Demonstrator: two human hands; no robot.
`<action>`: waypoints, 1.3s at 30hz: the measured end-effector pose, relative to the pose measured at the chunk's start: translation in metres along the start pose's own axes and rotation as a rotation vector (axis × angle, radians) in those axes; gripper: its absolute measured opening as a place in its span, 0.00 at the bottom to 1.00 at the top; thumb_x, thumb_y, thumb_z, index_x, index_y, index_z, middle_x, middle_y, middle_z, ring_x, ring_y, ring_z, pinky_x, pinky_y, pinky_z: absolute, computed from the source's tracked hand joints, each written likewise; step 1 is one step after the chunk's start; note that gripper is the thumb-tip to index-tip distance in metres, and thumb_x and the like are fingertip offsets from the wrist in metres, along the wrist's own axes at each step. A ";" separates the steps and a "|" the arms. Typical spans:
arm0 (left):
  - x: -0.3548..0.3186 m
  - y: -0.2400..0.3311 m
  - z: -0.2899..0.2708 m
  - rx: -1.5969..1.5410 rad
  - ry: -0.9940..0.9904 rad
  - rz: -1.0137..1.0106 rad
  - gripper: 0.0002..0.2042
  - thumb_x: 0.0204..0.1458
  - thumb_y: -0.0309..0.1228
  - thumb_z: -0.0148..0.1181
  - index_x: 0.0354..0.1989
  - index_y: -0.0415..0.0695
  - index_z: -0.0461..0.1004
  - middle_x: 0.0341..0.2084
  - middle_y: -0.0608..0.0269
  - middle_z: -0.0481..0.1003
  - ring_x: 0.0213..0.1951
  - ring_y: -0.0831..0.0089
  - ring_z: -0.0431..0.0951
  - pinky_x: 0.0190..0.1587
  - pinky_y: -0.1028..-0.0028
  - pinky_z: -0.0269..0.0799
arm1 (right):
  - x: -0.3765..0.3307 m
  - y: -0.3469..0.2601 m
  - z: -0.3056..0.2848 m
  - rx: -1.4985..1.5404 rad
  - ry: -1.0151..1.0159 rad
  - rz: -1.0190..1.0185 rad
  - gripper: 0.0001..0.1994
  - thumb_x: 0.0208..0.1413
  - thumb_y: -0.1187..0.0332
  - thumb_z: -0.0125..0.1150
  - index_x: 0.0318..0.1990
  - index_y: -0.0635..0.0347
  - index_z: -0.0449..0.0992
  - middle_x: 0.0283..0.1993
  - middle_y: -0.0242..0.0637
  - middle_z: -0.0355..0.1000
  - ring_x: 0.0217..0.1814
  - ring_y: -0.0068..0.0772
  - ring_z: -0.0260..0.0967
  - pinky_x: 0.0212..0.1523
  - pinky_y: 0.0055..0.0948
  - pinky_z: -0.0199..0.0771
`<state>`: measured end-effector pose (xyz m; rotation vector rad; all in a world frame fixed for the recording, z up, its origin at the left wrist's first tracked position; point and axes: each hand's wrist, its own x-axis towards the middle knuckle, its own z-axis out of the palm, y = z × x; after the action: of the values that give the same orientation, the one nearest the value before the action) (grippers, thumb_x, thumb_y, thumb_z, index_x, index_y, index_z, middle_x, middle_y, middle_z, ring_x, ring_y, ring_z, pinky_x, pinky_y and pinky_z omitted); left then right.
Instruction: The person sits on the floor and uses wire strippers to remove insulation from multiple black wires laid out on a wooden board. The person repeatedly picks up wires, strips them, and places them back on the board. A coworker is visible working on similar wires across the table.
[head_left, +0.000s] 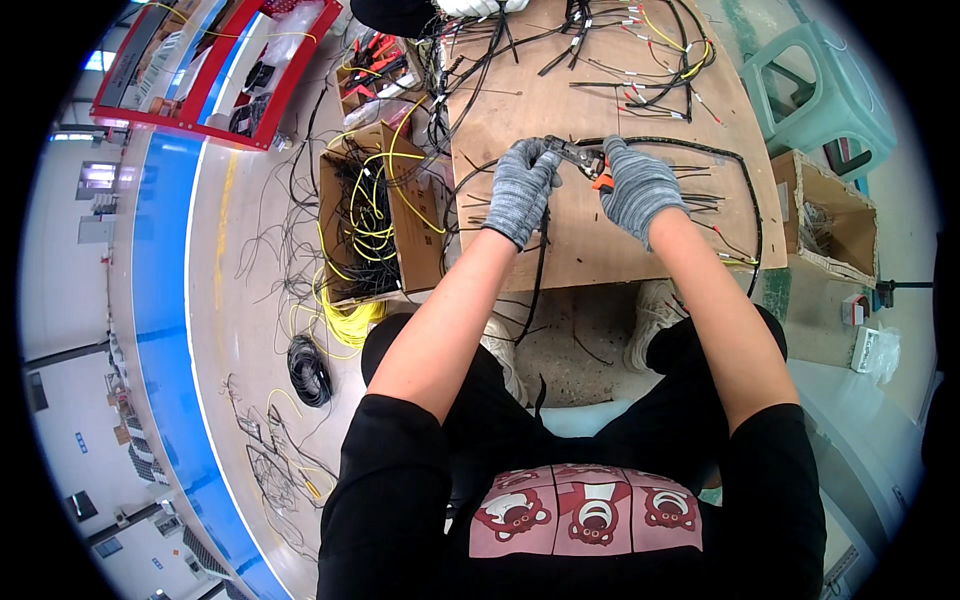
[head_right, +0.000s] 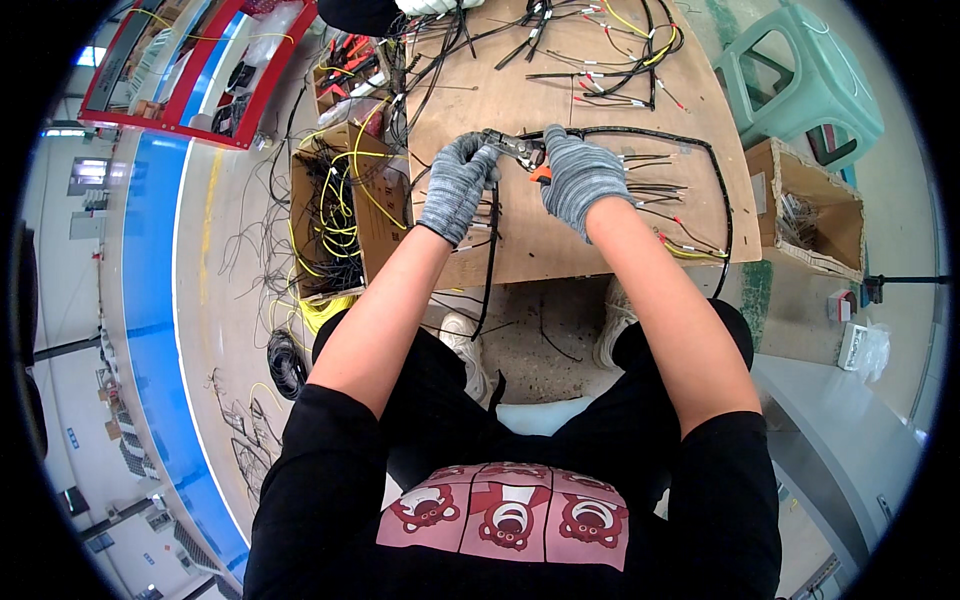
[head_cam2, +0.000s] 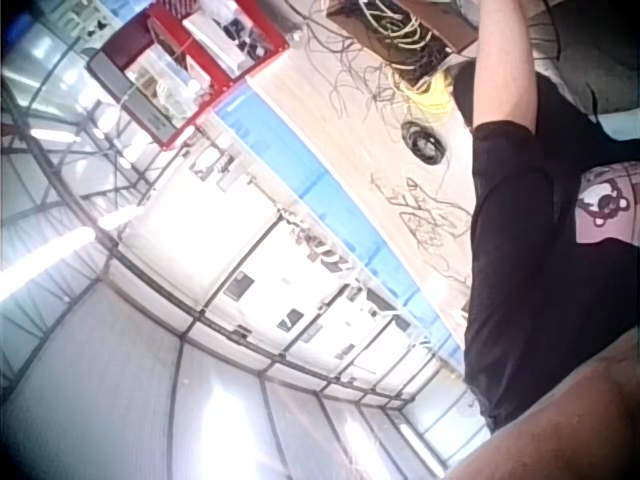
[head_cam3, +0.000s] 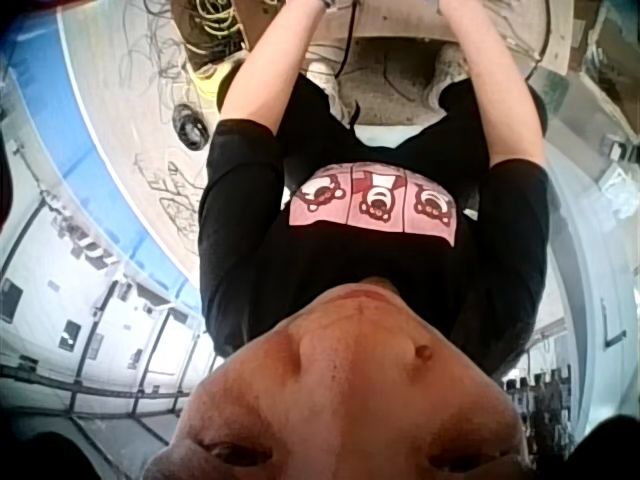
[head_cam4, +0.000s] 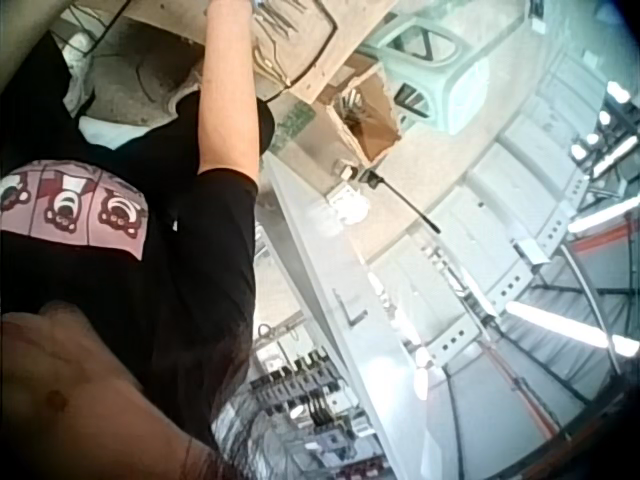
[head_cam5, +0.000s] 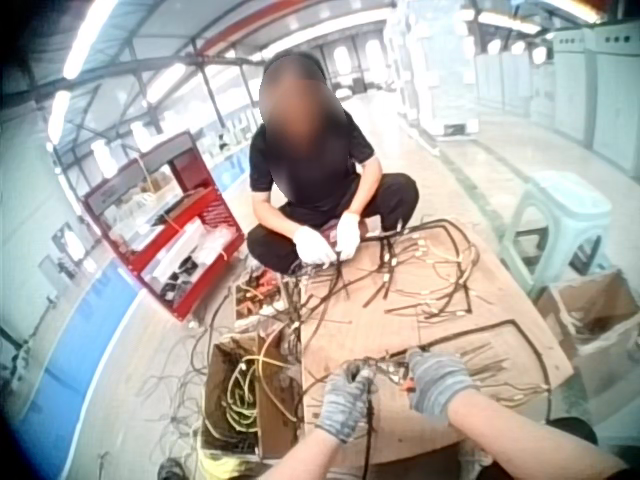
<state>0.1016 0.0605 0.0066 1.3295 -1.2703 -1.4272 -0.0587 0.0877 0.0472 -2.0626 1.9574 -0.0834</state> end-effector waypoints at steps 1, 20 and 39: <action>0.000 0.000 0.000 0.006 -0.002 -0.002 0.06 0.51 0.27 0.50 0.33 0.38 0.71 0.17 0.70 0.69 0.18 0.84 0.65 0.22 0.83 0.64 | 0.000 0.001 0.001 0.002 0.014 -0.008 0.15 0.40 0.68 0.57 0.37 0.60 0.63 0.27 0.44 0.70 0.31 0.47 0.69 0.34 0.39 0.67; -0.003 0.007 -0.002 0.035 -0.003 0.088 0.04 0.52 0.26 0.51 0.33 0.39 0.68 0.21 0.67 0.70 0.20 0.82 0.66 0.24 0.82 0.64 | -0.003 0.008 0.011 0.696 -0.140 -0.014 0.14 0.41 0.68 0.58 0.35 0.63 0.65 0.30 0.44 0.68 0.29 0.45 0.67 0.33 0.33 0.68; 0.002 -0.011 -0.002 0.728 0.080 0.683 0.06 0.48 0.26 0.52 0.32 0.39 0.65 0.24 0.57 0.68 0.28 0.67 0.68 0.29 0.73 0.66 | 0.017 -0.019 -0.008 0.060 0.397 -0.430 0.18 0.35 0.75 0.57 0.39 0.59 0.66 0.35 0.44 0.68 0.39 0.44 0.66 0.42 0.36 0.65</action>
<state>0.1039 0.0601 -0.0046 1.1704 -2.0366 -0.4349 -0.0407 0.0699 0.0566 -2.5399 1.6319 -0.6794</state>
